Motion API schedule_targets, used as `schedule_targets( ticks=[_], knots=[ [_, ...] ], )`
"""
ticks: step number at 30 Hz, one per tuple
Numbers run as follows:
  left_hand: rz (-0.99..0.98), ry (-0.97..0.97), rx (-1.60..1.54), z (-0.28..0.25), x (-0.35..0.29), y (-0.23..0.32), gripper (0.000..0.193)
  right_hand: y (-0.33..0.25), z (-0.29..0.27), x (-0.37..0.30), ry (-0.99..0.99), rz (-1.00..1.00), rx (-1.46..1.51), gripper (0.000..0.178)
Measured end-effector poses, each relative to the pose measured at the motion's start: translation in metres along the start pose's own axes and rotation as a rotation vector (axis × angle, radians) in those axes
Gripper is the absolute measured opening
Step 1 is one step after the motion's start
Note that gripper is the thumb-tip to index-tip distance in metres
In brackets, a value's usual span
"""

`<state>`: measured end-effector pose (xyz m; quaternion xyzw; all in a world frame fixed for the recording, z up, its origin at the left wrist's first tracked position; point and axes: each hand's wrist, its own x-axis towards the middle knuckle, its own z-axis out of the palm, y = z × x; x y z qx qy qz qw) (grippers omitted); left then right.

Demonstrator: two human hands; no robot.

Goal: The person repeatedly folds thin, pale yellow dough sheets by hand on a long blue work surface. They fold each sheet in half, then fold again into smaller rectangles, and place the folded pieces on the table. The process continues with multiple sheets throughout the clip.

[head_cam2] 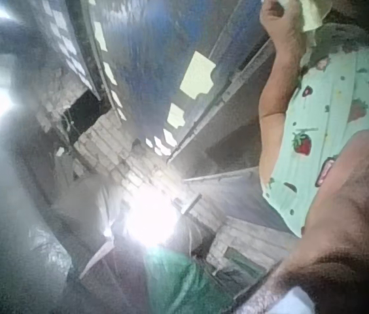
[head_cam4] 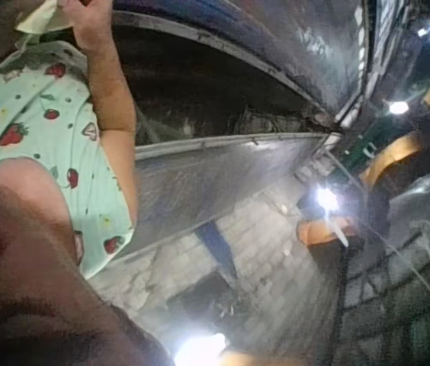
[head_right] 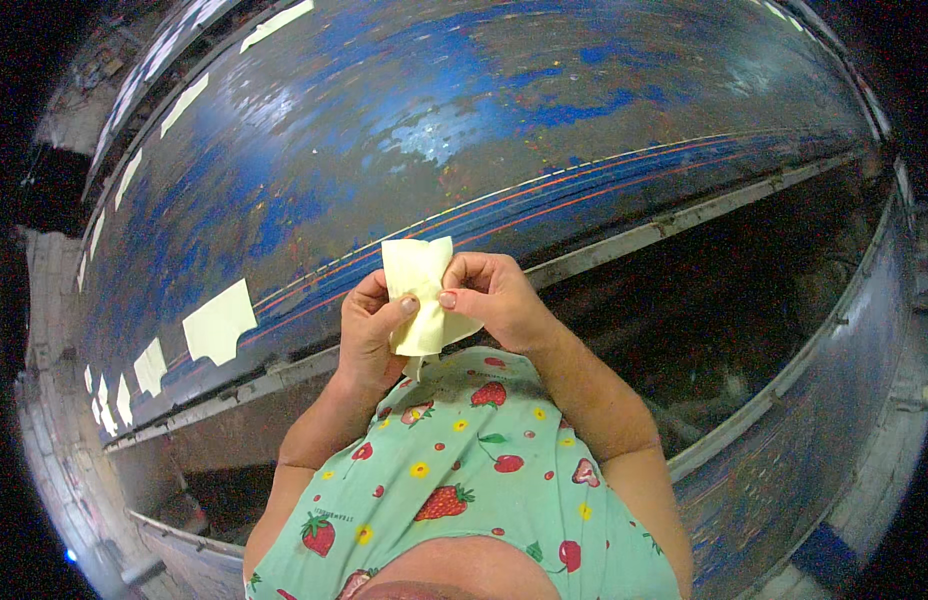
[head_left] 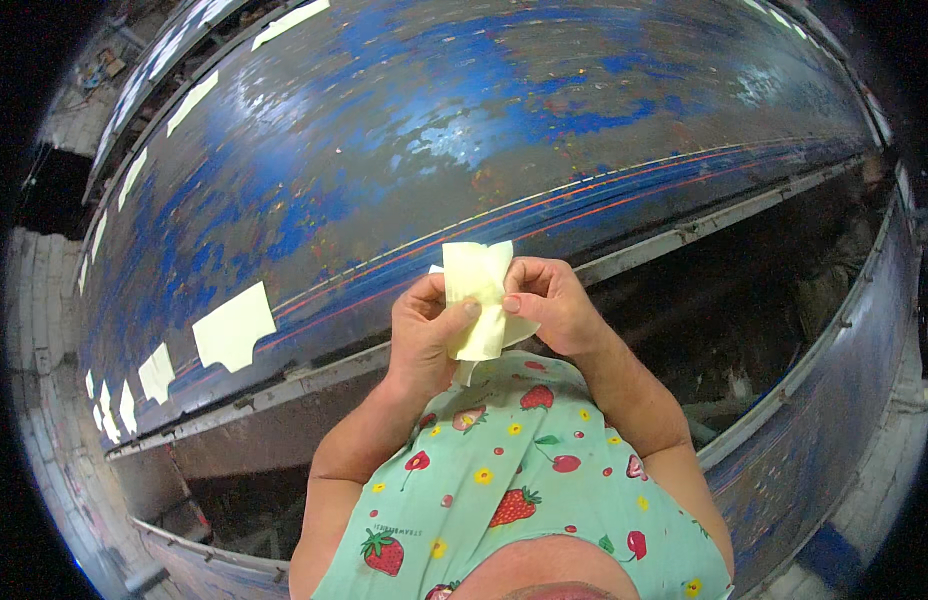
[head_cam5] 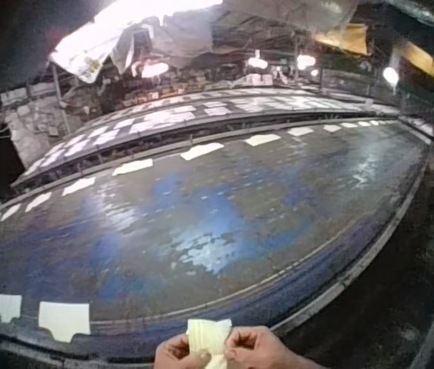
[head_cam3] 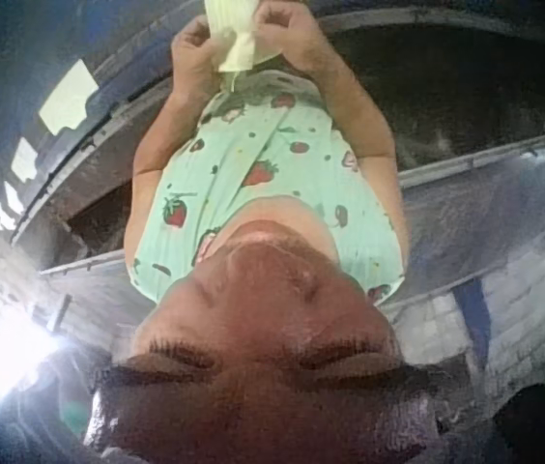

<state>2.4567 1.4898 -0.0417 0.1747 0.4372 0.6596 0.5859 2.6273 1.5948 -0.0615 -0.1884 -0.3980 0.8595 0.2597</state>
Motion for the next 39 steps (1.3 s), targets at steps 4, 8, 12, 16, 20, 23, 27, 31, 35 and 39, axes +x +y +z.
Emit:
schedule_targets(
  ticks=[4,8,12,16,20,23,27,31,35,39],
  knots=[
    [0.049,0.083,0.001,0.010,-0.014,-0.010,0.026,0.012,-0.015,-0.006,-0.037,0.017,0.093,0.008],
    [0.169,0.160,-0.053,-0.016,-0.026,0.014,0.050,0.026,-0.031,0.007,0.119,-0.151,0.014,0.009],
    [0.552,0.275,-0.202,-0.071,-0.042,0.060,0.042,0.005,-0.053,0.019,0.315,-0.316,0.135,0.019],
    [0.849,0.553,0.412,-0.127,-0.070,0.097,0.036,-0.050,-0.058,0.030,0.331,-0.515,-0.001,0.029],
    [0.997,0.513,0.427,-0.159,-0.088,0.120,0.036,-0.091,-0.033,0.058,0.328,-0.587,-0.229,0.033],
    [1.011,0.552,0.245,-0.175,-0.091,0.129,0.035,-0.092,-0.006,0.091,0.329,-0.622,-0.510,0.036],
    [0.978,0.424,-0.103,-0.203,-0.092,0.139,0.043,-0.047,0.029,0.140,0.168,-0.554,-0.835,0.038],
    [0.909,0.340,-0.263,-0.216,-0.073,0.137,0.049,0.033,0.070,0.170,-0.074,-0.424,-0.916,0.039],
    [0.834,0.023,-0.297,-0.186,-0.024,0.117,0.044,0.067,0.083,0.151,-0.292,-0.422,-1.109,0.036],
    [0.424,-0.047,-0.358,-0.125,0.021,0.097,0.051,0.041,0.067,0.119,-0.010,-0.313,-0.862,0.030]
  ],
)
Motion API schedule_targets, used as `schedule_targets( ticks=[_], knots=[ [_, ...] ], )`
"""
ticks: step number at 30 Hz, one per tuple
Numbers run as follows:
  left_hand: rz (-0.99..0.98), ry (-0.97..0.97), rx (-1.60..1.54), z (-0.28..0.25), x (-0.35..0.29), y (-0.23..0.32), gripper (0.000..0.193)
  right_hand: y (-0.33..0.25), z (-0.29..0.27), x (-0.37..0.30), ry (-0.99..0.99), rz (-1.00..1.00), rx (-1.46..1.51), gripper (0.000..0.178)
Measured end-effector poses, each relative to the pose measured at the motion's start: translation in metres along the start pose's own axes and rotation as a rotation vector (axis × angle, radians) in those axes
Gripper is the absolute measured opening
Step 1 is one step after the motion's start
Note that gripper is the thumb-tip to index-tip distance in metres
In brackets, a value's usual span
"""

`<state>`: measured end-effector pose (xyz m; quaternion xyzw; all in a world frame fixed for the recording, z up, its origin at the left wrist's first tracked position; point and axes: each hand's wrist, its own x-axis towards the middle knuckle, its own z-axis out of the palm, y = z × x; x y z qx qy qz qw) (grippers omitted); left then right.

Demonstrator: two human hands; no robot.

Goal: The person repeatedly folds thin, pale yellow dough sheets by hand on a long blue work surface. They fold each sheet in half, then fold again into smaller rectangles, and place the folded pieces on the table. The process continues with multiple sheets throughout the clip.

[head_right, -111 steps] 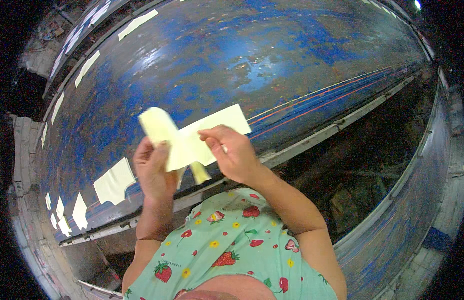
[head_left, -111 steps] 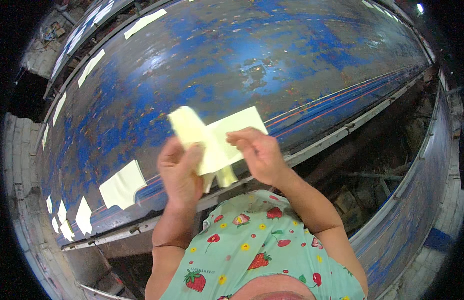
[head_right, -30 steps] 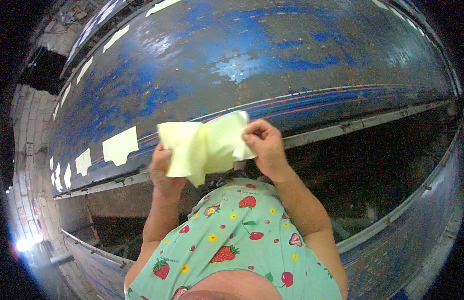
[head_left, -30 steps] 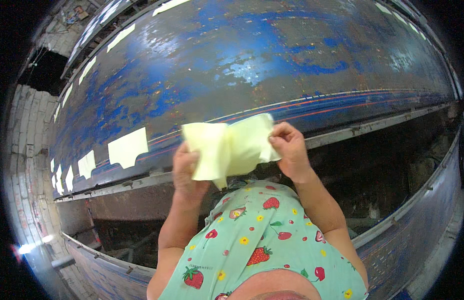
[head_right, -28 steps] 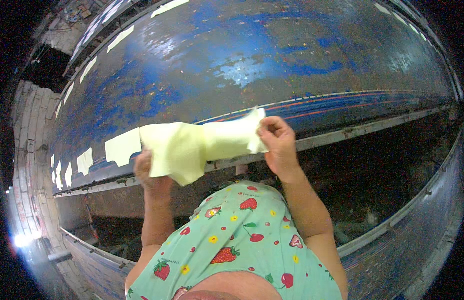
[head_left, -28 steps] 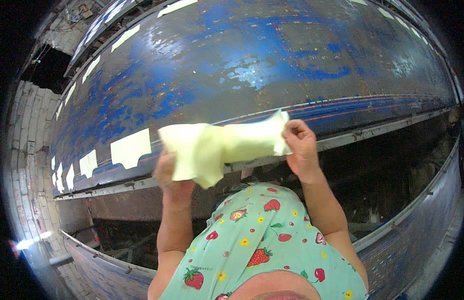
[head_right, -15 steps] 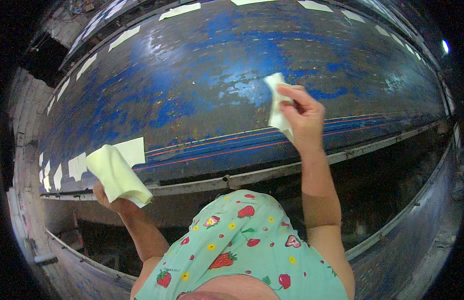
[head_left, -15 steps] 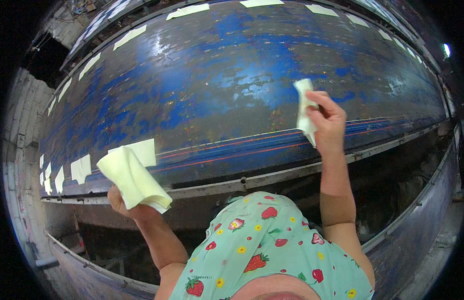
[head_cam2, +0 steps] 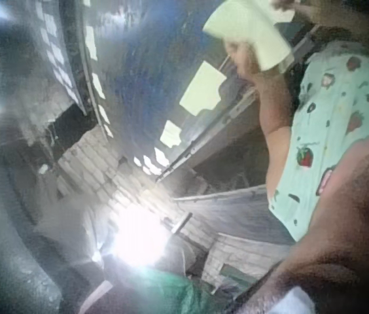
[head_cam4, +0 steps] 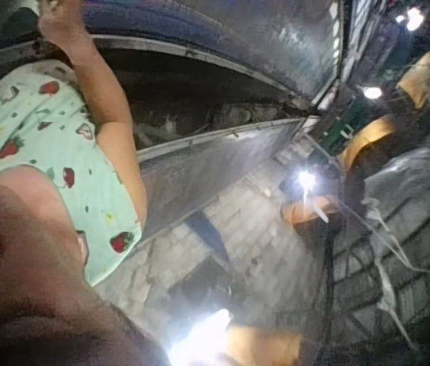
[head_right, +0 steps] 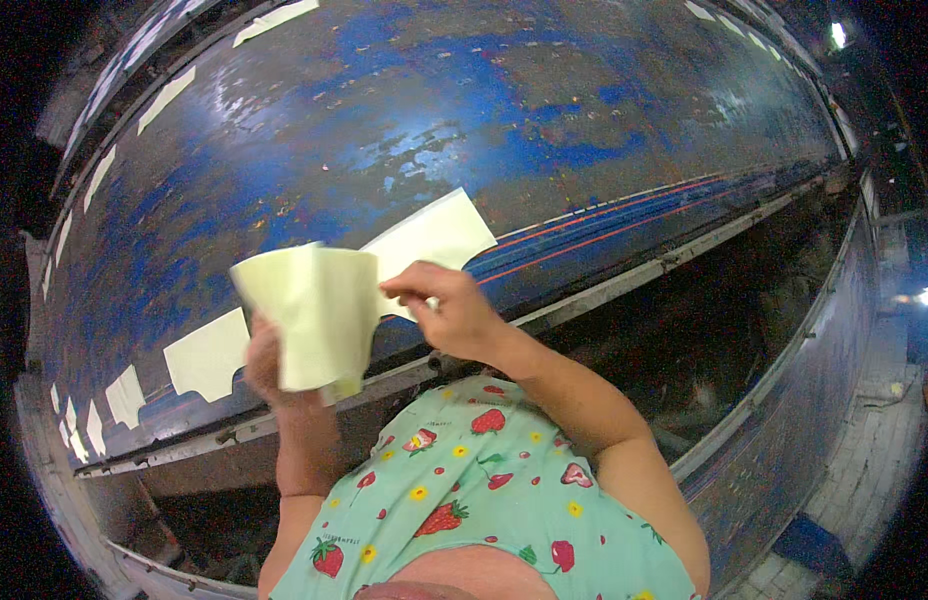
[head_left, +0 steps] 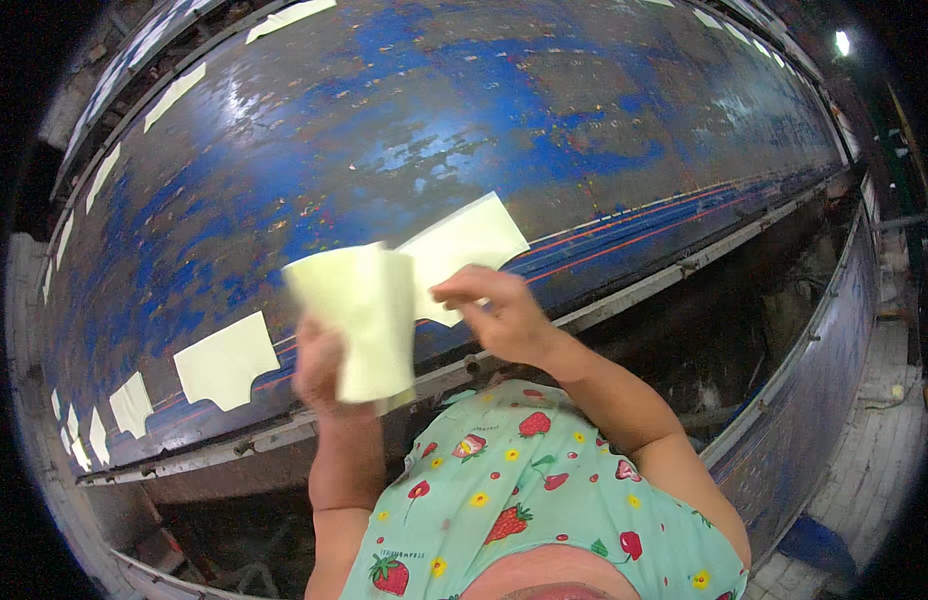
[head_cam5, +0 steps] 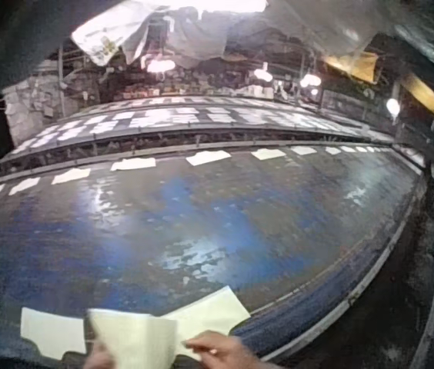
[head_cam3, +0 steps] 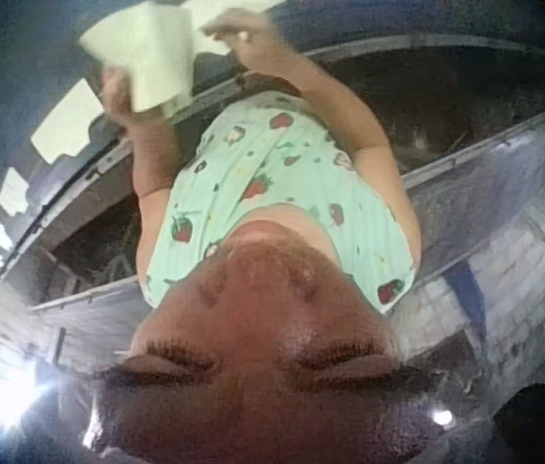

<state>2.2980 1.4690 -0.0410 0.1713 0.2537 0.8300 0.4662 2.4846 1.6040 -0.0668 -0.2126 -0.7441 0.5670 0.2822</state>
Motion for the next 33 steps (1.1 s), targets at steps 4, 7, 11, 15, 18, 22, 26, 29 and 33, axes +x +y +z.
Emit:
schedule_targets(
  ticks=[4,7,11,15,18,22,26,29,33],
  knots=[
    [-0.275,0.100,0.218,0.055,0.007,-0.068,0.035,-0.028,-0.053,-0.035,0.222,0.039,0.153,0.020],
    [-0.387,0.032,0.215,0.084,0.005,-0.112,0.023,-0.039,-0.085,-0.062,0.313,-0.013,0.107,0.017],
    [-0.429,-0.101,0.251,0.108,-0.004,-0.159,0.024,-0.033,-0.119,-0.097,0.496,0.014,-0.024,0.014],
    [-0.415,-0.117,0.286,0.139,-0.016,-0.204,0.024,-0.016,-0.165,-0.129,0.548,0.064,0.072,0.010],
    [-0.416,-0.111,0.297,0.168,-0.025,-0.238,0.024,-0.003,-0.204,-0.151,0.536,0.120,0.265,0.010],
    [-0.393,-0.101,0.352,0.200,-0.037,-0.286,0.023,0.009,-0.243,-0.181,0.525,0.125,0.431,0.010],
    [-0.374,-0.099,0.419,0.227,-0.043,-0.325,0.022,0.016,-0.290,-0.201,0.477,0.115,0.211,0.009],
    [-0.378,-0.047,0.465,0.239,-0.048,-0.342,0.021,0.021,-0.313,-0.210,0.461,0.097,0.207,0.007],
    [-0.370,-0.002,0.523,0.246,-0.042,-0.358,0.022,0.033,-0.329,-0.209,0.430,0.181,0.318,0.009]
  ],
)
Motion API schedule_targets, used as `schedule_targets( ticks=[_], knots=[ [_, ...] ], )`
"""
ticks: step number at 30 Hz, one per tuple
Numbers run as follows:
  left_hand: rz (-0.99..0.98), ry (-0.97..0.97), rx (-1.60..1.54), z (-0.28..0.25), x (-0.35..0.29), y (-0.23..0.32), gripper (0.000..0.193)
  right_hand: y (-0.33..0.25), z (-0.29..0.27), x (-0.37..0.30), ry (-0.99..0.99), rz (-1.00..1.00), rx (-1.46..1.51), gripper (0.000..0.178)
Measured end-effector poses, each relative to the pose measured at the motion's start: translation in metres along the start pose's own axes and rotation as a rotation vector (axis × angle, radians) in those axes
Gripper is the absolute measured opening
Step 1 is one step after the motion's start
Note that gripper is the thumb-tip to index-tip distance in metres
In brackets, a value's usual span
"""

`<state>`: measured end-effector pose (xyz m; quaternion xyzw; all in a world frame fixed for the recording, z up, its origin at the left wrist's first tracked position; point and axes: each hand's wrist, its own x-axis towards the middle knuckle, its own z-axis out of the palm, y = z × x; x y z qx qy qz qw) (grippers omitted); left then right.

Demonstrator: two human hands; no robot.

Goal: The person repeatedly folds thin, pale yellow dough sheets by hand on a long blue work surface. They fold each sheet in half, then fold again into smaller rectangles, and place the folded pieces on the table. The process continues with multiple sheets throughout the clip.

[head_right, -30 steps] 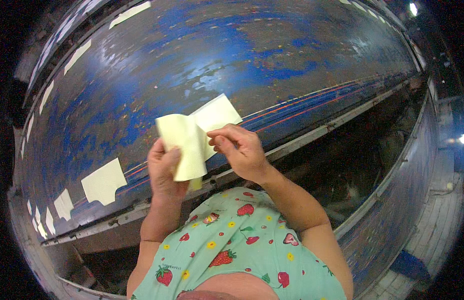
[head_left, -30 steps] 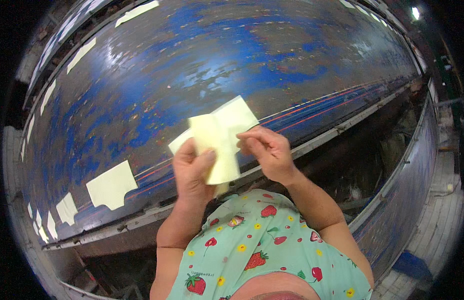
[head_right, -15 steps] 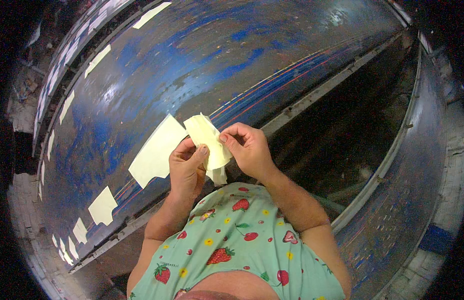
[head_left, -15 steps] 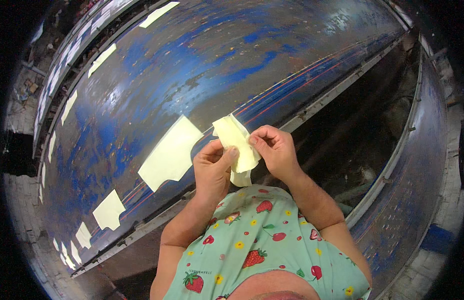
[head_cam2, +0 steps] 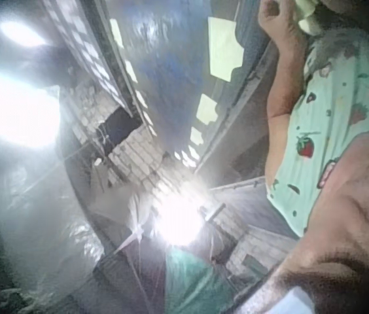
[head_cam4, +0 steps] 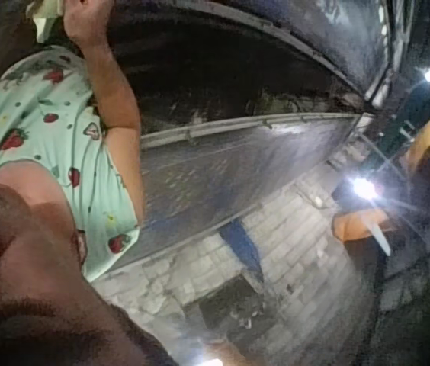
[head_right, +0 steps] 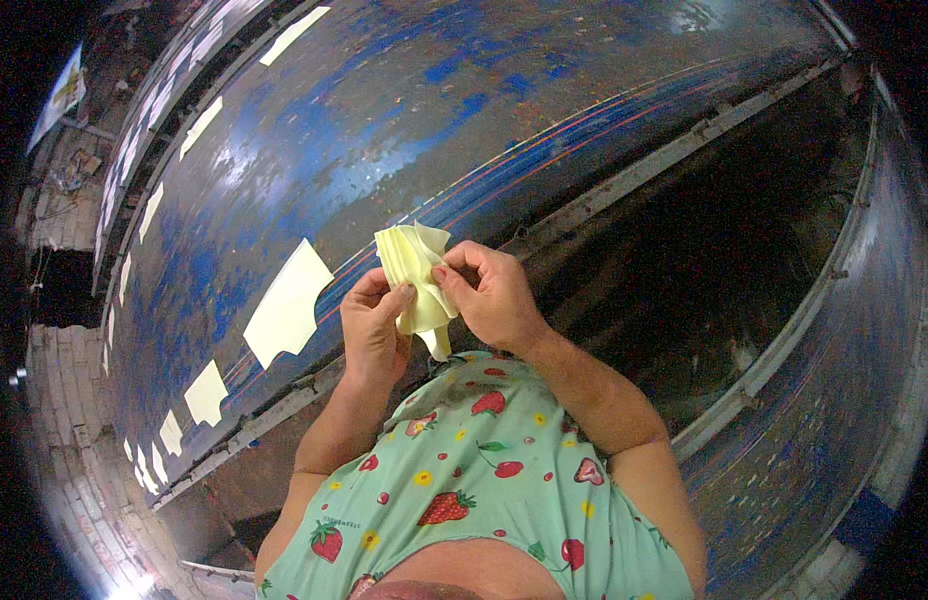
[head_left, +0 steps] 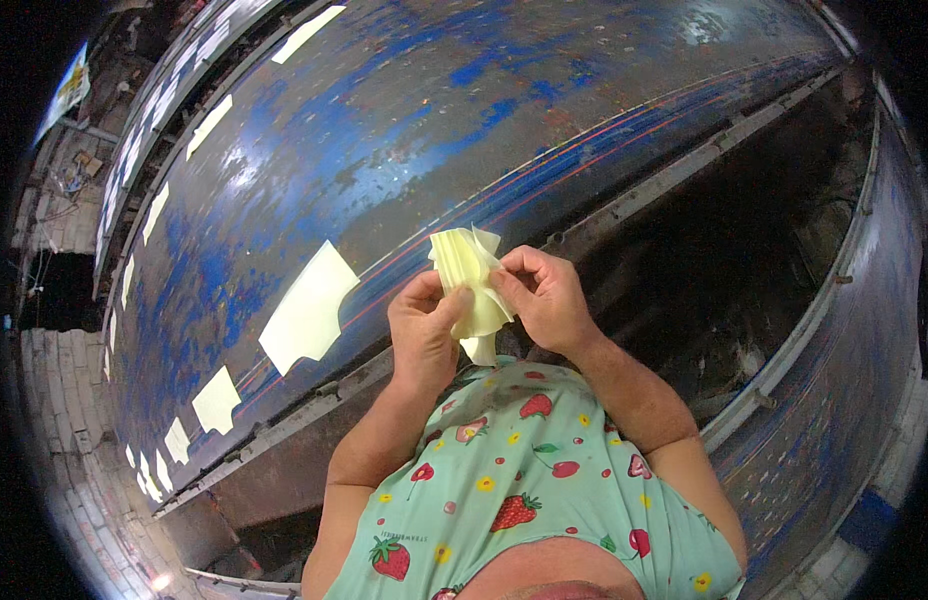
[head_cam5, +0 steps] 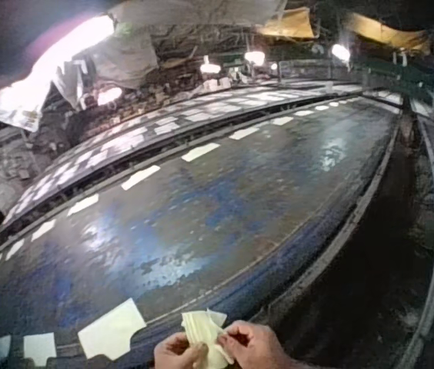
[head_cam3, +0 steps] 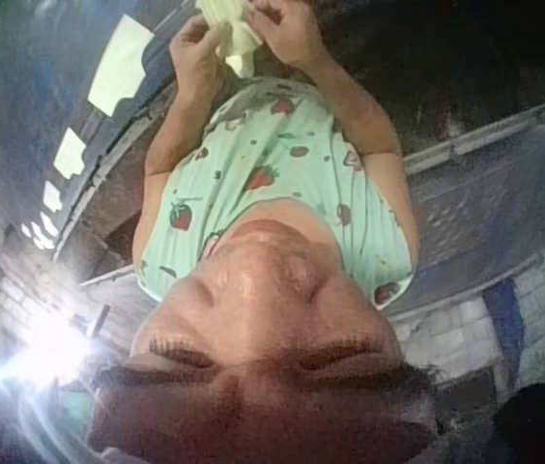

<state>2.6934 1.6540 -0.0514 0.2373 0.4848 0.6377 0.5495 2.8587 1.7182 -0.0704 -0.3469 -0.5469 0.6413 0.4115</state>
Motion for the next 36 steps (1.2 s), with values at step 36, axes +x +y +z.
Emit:
schedule_targets(
  ticks=[36],
  knots=[
    [0.939,0.241,-0.039,-0.087,0.170,0.074,0.027,0.052,-0.090,0.236,0.063,-0.195,-0.578,0.018]
  ],
)
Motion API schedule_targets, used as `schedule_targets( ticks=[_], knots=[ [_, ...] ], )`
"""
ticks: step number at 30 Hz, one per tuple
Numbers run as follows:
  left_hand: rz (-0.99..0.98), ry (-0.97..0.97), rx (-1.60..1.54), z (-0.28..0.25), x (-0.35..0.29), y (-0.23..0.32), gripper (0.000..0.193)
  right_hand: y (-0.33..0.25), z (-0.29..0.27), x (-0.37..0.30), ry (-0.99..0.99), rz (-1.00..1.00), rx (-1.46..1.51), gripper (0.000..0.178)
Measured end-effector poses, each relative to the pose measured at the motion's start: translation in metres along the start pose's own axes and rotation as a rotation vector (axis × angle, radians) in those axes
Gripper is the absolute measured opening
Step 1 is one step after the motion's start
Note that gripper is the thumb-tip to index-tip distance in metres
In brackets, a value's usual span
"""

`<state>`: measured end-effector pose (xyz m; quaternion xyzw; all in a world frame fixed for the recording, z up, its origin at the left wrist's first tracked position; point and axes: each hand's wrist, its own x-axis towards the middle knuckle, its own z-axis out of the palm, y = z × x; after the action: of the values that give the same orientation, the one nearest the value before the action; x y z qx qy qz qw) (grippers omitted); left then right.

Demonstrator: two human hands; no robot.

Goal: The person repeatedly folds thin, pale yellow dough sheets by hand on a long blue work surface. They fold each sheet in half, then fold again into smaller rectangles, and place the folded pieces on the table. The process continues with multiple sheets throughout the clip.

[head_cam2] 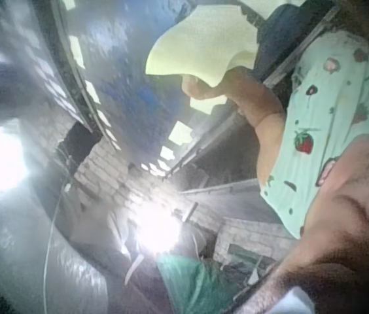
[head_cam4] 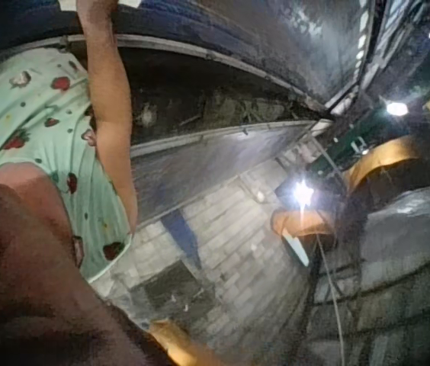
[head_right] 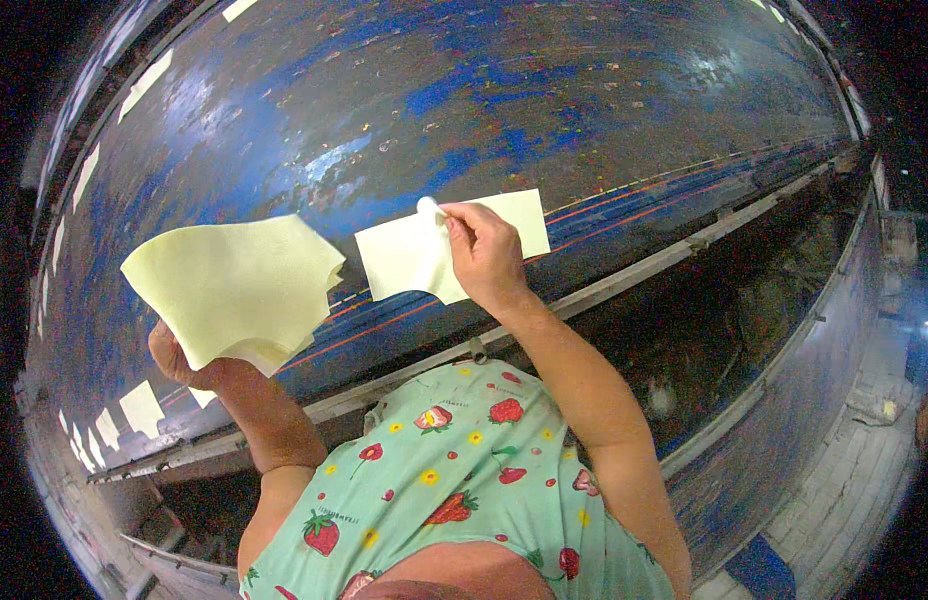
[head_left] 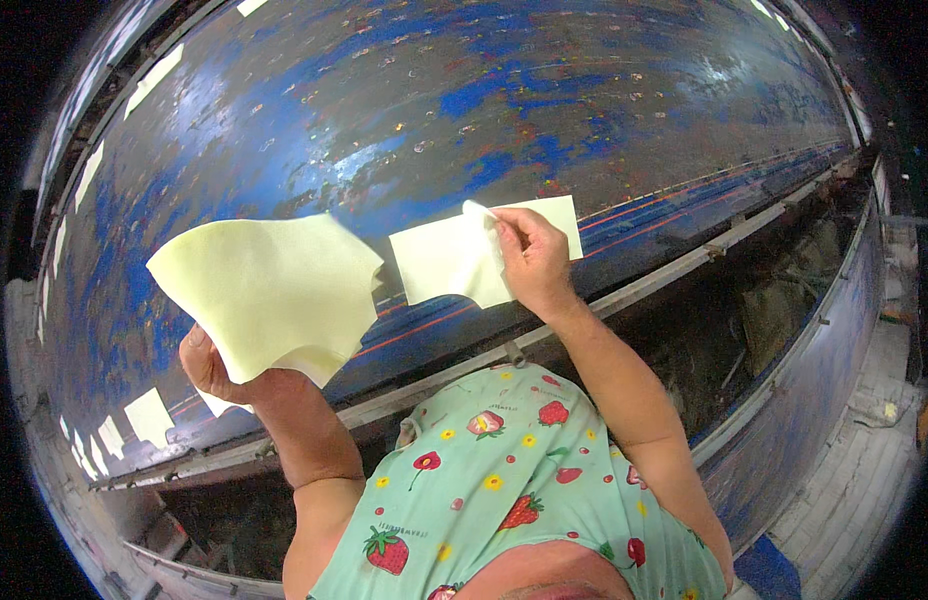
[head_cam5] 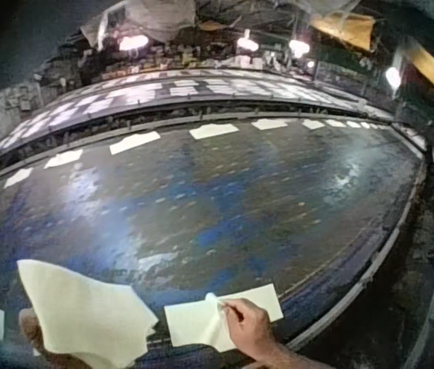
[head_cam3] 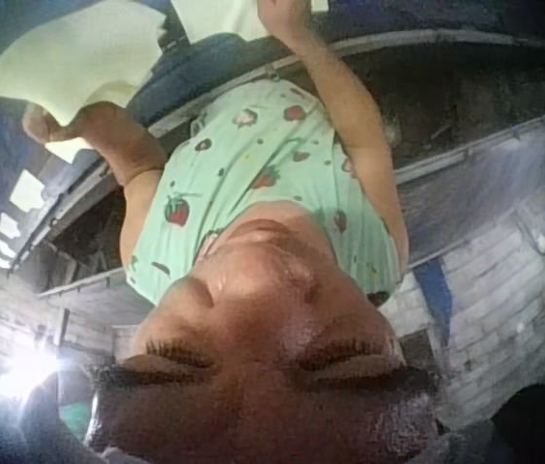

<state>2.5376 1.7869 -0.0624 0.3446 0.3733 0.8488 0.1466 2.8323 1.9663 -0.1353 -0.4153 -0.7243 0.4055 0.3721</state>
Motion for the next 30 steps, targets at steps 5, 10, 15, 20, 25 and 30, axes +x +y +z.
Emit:
schedule_targets(
  ticks=[5,10,15,20,25,30],
  knots=[
    [0.154,-0.027,0.074,0.043,-0.018,-0.008,0.021,0.000,-0.008,-0.006,-0.364,-0.184,0.053,0.024],
    [-0.288,-0.008,0.119,0.146,-0.078,-0.013,0.016,-0.008,-0.056,-0.030,-0.355,-0.289,0.003,0.027],
    [-0.834,-0.130,-0.084,0.271,-0.162,-0.042,0.024,-0.022,-0.183,-0.047,-0.102,-0.163,0.331,0.021],
    [-0.936,-0.221,-0.164,0.337,-0.228,-0.066,0.023,0.004,-0.268,-0.084,-0.025,-0.147,0.178,0.015],
    [-0.973,-0.290,-0.172,0.381,-0.265,-0.075,0.025,0.036,-0.317,-0.108,0.058,0.010,0.341,0.014],
    [-0.935,-0.328,-0.149,0.423,-0.279,-0.087,0.024,0.049,-0.349,-0.111,0.114,-0.014,0.536,0.018]
  ],
)
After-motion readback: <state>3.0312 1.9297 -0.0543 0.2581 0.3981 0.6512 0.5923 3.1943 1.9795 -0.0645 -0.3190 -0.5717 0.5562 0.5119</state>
